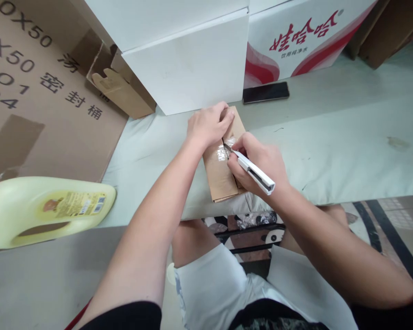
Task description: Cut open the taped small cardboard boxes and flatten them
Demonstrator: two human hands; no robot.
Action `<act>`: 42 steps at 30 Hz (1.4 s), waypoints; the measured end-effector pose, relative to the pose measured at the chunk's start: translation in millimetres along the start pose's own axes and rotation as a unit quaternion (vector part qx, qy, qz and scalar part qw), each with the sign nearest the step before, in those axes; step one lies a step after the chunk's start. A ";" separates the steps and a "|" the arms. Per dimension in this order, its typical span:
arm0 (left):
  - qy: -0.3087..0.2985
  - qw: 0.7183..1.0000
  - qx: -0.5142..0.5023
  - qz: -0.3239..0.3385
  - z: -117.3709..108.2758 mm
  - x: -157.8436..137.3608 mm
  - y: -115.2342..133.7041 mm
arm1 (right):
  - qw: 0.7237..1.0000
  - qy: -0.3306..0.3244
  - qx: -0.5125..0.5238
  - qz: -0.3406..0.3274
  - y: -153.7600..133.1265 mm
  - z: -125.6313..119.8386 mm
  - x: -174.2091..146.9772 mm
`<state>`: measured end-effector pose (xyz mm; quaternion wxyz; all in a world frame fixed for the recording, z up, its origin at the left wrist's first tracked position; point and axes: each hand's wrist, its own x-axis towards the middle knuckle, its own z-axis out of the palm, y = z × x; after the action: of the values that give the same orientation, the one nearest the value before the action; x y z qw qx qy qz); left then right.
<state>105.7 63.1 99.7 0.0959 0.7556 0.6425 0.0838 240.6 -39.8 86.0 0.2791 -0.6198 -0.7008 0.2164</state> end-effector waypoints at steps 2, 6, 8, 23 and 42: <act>-0.001 1.000 -0.002 -0.001 0.2 0.3 0.0 | 1.000 -0.006 -0.007 0.003 -1.5 -0.6 0.8; 0.006 1.000 -0.004 0.003 1.4 1.1 -0.7 | 0.998 -0.043 -0.042 0.011 -6.6 -3.2 3.8; 0.008 1.000 -0.003 0.001 1.9 1.4 -1.0 | 0.997 -0.054 -0.051 0.012 -8.0 -4.1 4.3; 0.000 1.000 0.005 -0.003 1.1 -0.8 -0.1 | 0.999 0.017 0.013 -0.028 0.3 0.0 -3.2; 0.015 1.000 -0.006 0.006 3.1 0.3 -2.3 | 0.999 -0.018 -0.032 -0.018 -5.8 -2.8 -0.1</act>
<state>104.3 63.6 96.1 0.0905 0.7577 0.6386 0.0993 238.2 -40.8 91.8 0.2505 -0.6120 -0.7231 0.1999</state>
